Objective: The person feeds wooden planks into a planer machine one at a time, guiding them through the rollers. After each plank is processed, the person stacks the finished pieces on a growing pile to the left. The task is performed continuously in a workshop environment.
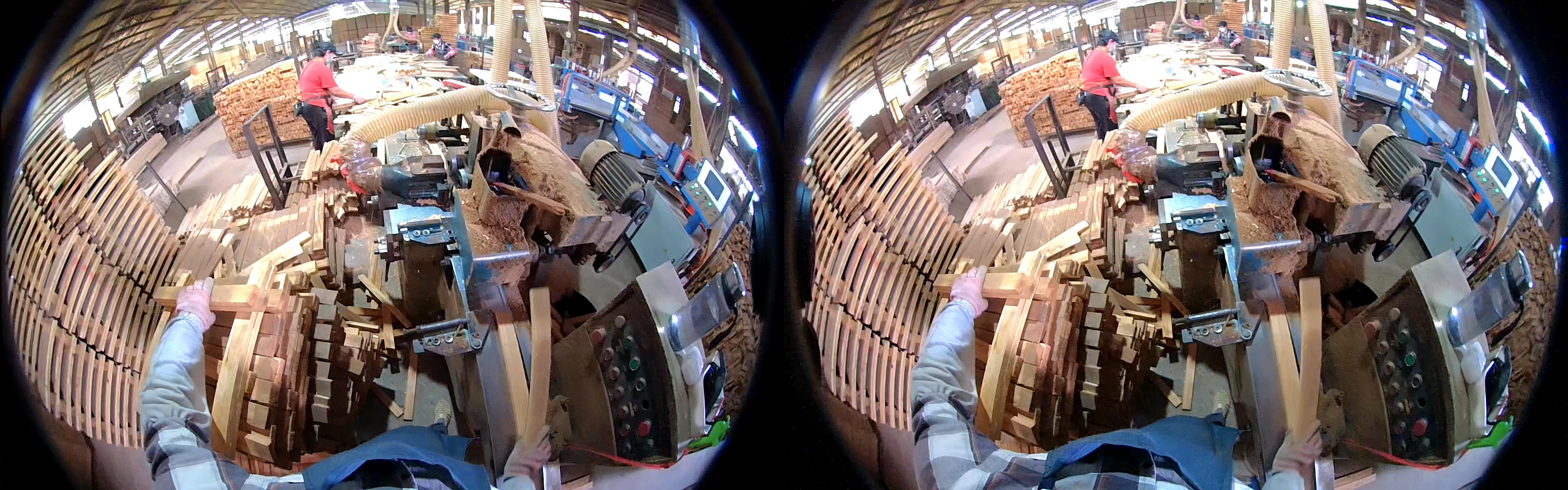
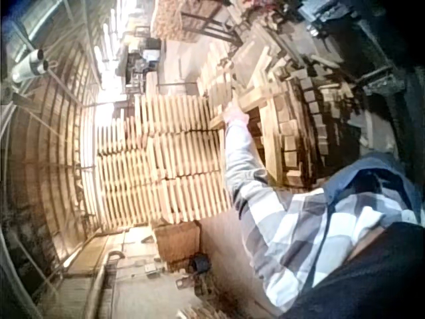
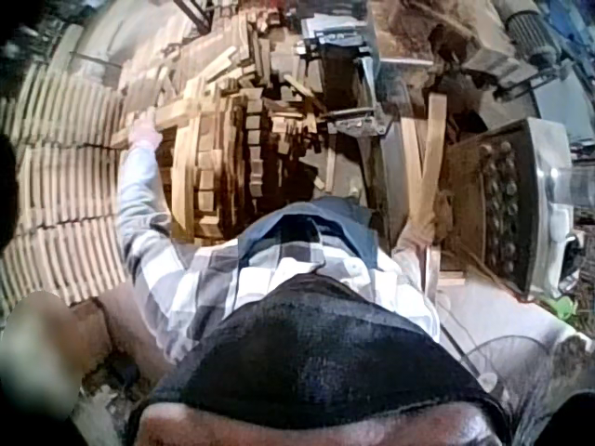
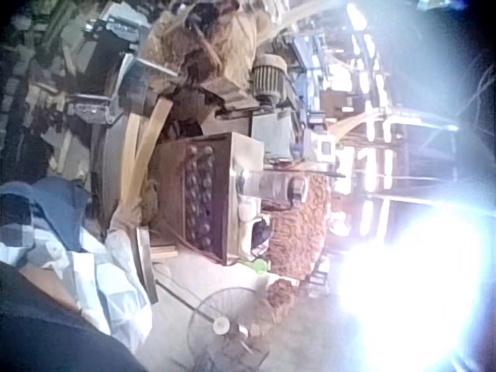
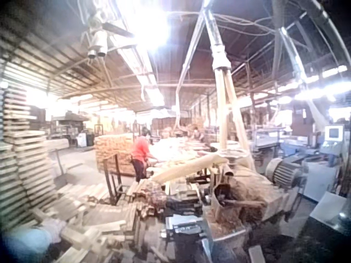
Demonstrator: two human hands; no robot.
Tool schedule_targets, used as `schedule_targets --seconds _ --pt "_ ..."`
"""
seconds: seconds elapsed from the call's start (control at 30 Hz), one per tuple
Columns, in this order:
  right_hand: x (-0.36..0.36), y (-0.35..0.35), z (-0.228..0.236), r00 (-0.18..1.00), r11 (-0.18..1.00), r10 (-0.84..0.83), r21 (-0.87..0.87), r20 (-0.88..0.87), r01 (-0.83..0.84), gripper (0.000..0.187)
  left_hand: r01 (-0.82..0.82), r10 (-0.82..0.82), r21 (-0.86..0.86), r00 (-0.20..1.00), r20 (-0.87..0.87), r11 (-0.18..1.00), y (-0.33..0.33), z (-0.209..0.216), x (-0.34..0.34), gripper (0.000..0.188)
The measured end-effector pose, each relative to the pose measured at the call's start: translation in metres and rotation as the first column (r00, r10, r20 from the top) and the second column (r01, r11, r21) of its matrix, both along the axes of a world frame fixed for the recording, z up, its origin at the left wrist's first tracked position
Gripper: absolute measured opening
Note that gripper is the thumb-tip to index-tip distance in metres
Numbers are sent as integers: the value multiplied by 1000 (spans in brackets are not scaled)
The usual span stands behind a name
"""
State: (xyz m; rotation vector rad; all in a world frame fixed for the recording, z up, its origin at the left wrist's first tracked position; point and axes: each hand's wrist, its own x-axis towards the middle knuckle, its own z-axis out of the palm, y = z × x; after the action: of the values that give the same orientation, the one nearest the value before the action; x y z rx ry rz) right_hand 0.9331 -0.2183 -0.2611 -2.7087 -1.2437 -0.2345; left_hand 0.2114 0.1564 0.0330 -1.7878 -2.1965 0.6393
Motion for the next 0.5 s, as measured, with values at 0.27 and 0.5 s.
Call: schedule_targets --seconds 0.27,0.5 --pt "10 181 -40 996 992 65 107 57 -71 90 -111 110 82 994 7 991 13 -4 18 85" --pt "-18 67 0 971 981 193 39 -142 -189 83 -96 99 183 995 -6 979 -1 -13 9 76"
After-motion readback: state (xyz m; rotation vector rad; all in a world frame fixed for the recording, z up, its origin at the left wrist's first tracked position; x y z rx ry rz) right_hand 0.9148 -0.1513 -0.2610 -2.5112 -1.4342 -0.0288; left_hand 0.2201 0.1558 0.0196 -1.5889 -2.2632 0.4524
